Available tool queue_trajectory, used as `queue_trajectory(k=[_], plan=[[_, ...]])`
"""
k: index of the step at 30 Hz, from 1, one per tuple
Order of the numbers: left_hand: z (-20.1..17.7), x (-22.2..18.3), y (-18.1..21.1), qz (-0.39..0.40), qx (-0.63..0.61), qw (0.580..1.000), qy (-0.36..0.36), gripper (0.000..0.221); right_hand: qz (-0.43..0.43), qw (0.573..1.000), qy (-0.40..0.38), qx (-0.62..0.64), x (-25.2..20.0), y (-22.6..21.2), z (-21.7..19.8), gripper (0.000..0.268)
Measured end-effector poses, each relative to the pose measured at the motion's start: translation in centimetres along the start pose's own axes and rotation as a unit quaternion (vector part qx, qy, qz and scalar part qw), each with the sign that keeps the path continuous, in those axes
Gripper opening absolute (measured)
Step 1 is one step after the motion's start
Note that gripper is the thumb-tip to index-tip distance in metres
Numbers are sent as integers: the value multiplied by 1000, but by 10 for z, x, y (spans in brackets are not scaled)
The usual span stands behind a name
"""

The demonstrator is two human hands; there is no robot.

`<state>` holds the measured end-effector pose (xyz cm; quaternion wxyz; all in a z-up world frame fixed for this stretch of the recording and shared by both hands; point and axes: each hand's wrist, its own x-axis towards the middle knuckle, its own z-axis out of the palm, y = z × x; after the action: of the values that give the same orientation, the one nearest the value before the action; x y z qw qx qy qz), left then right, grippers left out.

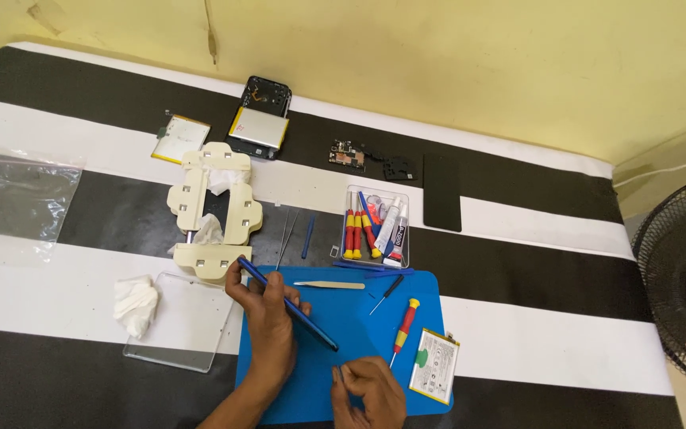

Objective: Disassembling a smartphone to remove the battery and internal components using a screwdriver and pry tools.

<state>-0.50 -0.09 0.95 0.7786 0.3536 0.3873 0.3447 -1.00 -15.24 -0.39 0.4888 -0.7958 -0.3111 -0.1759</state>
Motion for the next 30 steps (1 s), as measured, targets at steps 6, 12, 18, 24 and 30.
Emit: queue_trajectory(k=[6, 12, 18, 24, 30], plan=[[-1, 2, -8, 22, 3, 1000, -1, 70, 19, 1000, 10, -8, 0, 1, 0, 25], [-2, -3, -4, 49, 64, 997, 15, 75, -2, 1000, 4, -27, 1, 2, 4, 29], [-8, -3, -9, 122, 129, 984, 34, 79, 86, 995, 5, -51, -9, 10, 6, 16], [-12, -5, -31, 171, 178, 968, -31, 82, 79, 997, 1, 25, 24, -9, -2, 16], [-10, -2, -18, 187, 190, 963, -29, 76, 69, 997, -25, 32, 13, 1, -8, 16]])
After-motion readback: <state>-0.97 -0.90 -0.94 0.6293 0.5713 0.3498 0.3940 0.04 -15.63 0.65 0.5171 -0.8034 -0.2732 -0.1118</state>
